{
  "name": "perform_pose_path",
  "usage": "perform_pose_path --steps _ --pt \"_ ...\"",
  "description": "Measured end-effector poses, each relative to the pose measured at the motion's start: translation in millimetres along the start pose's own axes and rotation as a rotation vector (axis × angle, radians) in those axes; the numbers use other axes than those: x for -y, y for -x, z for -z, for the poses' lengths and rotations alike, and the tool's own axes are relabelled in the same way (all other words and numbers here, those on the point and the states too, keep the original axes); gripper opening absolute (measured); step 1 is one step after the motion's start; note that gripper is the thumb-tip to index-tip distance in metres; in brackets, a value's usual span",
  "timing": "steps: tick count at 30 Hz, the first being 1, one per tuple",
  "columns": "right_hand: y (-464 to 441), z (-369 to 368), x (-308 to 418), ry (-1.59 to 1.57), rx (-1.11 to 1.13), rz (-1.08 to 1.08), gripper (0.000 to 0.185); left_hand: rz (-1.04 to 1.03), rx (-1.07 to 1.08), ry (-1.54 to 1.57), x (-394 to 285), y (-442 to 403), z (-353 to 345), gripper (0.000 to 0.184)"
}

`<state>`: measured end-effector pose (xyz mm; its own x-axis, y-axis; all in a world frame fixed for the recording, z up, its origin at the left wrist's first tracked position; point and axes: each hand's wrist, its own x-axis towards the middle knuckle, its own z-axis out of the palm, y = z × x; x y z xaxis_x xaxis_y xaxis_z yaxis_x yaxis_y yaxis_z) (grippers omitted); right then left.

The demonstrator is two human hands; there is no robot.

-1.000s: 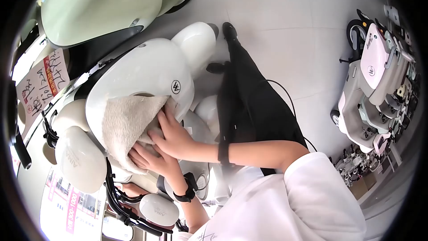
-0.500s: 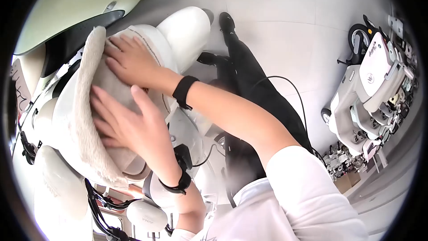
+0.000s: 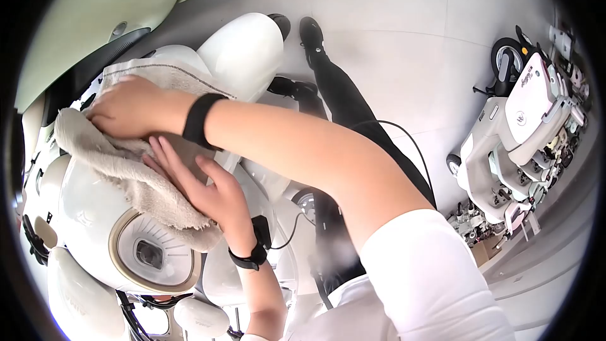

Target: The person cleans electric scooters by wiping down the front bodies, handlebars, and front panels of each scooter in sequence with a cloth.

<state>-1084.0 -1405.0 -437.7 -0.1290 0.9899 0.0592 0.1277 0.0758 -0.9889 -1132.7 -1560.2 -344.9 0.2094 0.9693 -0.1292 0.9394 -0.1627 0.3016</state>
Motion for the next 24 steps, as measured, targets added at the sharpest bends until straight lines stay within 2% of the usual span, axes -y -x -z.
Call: perform_pose_path --steps 1,2,3,5,7,8,9,11,14,19,21,23,24 --pt "-12 10 -18 0.057 0.142 -0.029 0.038 -0.031 0.014 -0.086 -3 -7 -7 0.061" --pt "-22 -1 -44 0.008 0.076 -0.181 0.039 0.002 -0.021 -0.030 -3 -15 -19 0.062" --pt "-25 -13 -72 -0.039 0.008 -0.334 0.042 0.045 -0.056 0.160 -2 -20 -34 0.062" --pt "-13 -13 -113 0.092 0.116 -0.416 0.038 0.098 0.047 0.080 -2 -29 -49 0.061" --pt "17 -12 -128 0.049 -0.098 -0.243 0.035 0.049 0.069 0.020 1 -29 -62 0.060" --pt "33 -9 -126 0.015 -0.157 -0.276 0.033 0.044 0.099 0.034 7 -25 -68 0.060" --pt "50 -8 -120 -0.091 -0.281 -0.270 0.030 0.037 0.129 0.047 14 -16 -74 0.059" --pt "82 -6 -100 -0.713 -0.308 -0.545 0.037 0.028 0.141 0.062 23 6 -82 0.054" --pt "119 -20 -61 -1.317 -0.503 -0.660 0.043 0.085 0.240 0.044 39 42 -73 0.046" --pt "115 -24 20 -0.782 -0.379 -0.368 0.052 0.046 0.369 0.002 75 74 -38 0.043" --pt "98 -20 32 -0.434 -0.286 -0.173 0.061 -0.006 0.354 0.079 83 75 -39 0.044" --pt "83 -30 24 0.037 -0.094 0.050 0.072 0.026 0.390 0.223 85 80 -49 0.045" --pt "89 -26 27 -0.002 -0.062 0.058 0.073 -0.033 0.367 0.015 87 94 -58 0.047"
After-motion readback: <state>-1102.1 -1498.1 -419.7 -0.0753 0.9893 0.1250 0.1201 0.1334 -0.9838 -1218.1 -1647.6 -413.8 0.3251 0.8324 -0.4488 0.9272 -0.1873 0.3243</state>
